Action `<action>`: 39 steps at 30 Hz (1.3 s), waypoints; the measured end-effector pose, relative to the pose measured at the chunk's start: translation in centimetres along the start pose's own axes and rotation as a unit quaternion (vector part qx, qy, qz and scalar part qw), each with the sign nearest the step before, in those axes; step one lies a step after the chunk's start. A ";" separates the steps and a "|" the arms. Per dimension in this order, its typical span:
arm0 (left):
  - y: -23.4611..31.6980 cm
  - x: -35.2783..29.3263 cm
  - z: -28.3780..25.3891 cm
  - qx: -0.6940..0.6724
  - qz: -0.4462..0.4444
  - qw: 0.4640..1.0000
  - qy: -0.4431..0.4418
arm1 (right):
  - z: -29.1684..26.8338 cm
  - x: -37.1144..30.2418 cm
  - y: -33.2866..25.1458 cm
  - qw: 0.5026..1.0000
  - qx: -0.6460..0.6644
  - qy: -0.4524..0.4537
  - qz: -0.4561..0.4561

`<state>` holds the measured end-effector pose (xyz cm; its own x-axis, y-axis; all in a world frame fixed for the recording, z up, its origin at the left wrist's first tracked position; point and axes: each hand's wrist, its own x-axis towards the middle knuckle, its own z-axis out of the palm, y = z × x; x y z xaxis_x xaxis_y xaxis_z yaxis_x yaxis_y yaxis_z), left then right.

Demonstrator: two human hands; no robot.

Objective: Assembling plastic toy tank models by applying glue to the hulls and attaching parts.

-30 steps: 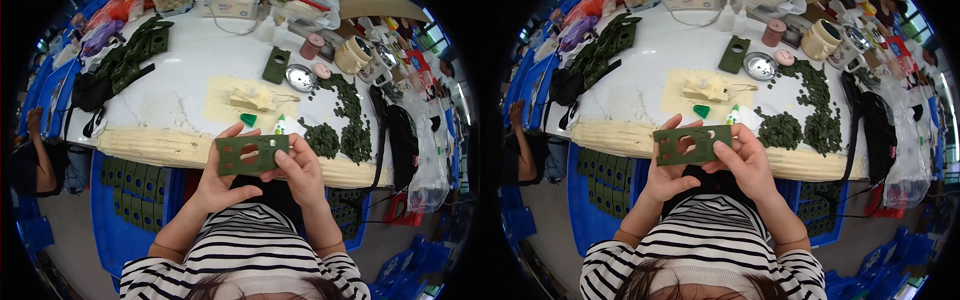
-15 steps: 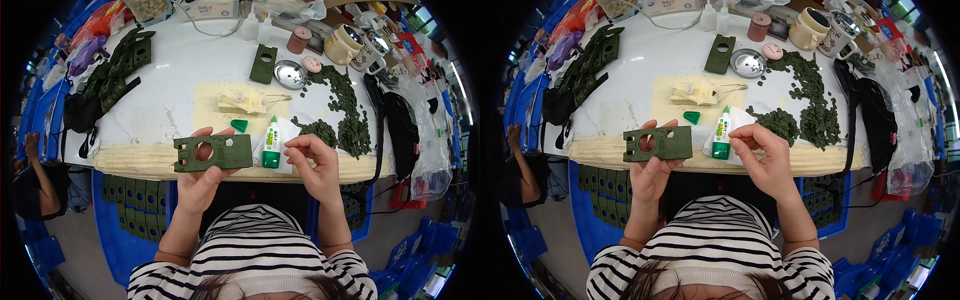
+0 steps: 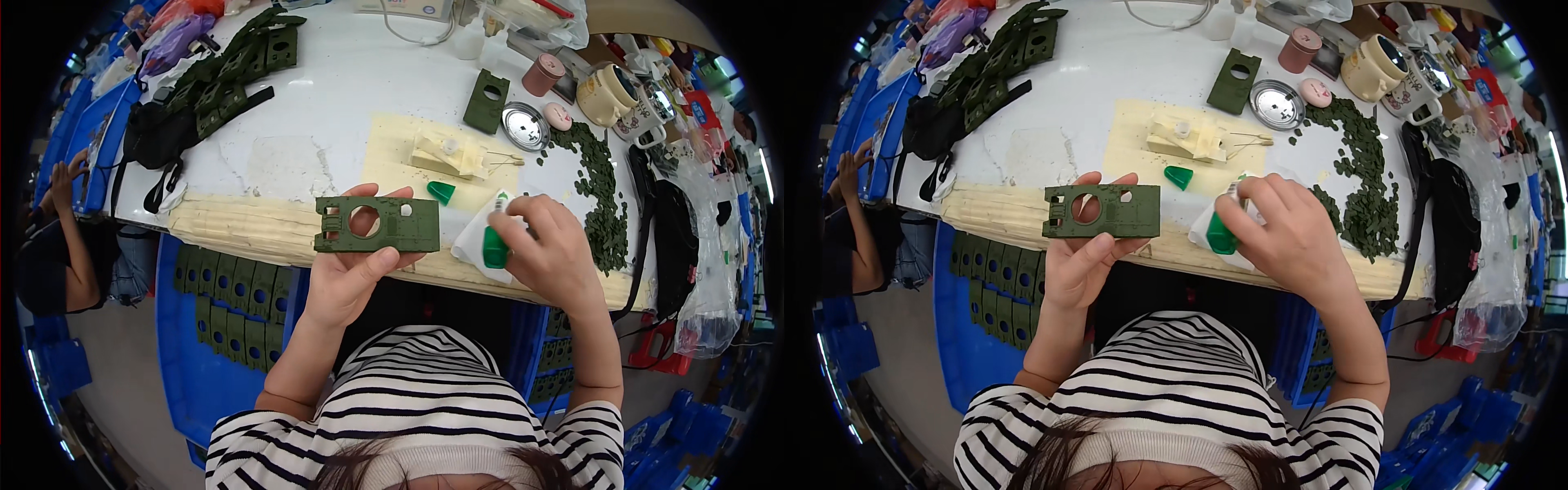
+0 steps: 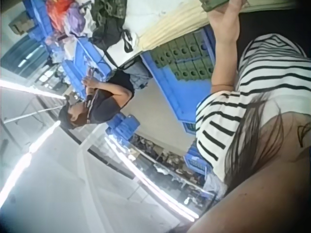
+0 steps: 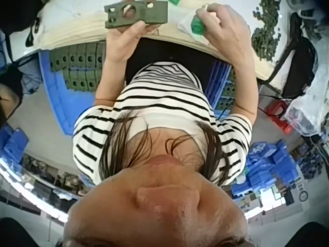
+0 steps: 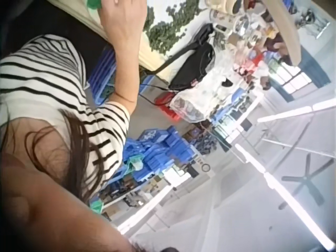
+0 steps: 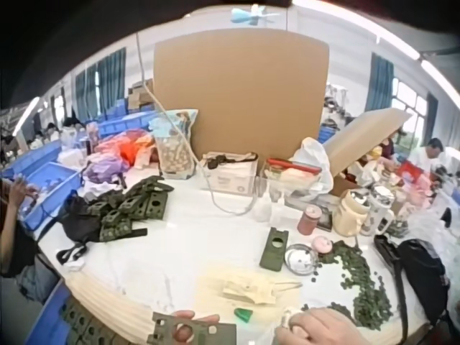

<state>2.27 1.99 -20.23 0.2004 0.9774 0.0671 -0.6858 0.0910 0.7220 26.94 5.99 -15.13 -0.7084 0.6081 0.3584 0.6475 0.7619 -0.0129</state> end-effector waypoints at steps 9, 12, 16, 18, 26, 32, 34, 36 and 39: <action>0.0 0.0 0.3 0.018 -0.001 1.000 -0.008 | -1.0 -3.1 -0.6 0.862 0.256 0.390 0.199; 0.1 0.2 0.8 0.030 0.003 0.999 -0.017 | -7.1 -3.7 -1.1 0.728 0.151 0.619 0.253; -0.2 0.5 0.9 0.037 0.014 0.999 -0.036 | -11.5 -8.7 -1.5 0.722 0.250 0.641 -0.077; -0.4 0.4 0.9 0.046 0.020 0.997 -0.050 | -7.4 -7.8 -1.8 0.812 0.174 0.556 0.039; -0.7 -0.3 0.5 0.042 0.033 0.995 -0.082 | -11.3 -7.7 -2.3 0.650 0.274 0.698 -0.121; -1.0 -0.9 1.4 0.012 -0.011 0.998 -0.057 | -1.0 -5.0 -4.5 0.767 0.350 0.443 0.305; -1.4 -0.6 1.5 0.005 -0.006 0.998 -0.067 | -2.4 -4.7 -4.0 0.709 0.433 0.496 0.253; -1.3 -0.3 2.2 -0.003 -0.018 0.998 -0.064 | -2.4 -3.6 -4.3 0.686 0.457 0.483 0.296; -1.7 0.4 2.6 -0.009 -0.010 0.997 -0.080 | -0.6 -2.2 -5.0 0.666 0.551 0.386 0.323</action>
<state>5.37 1.75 -19.62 0.3218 0.9326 0.1632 -0.6929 0.1145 0.7119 25.43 0.75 -15.31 0.2484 0.9165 0.3137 -0.1534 0.3570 -0.9214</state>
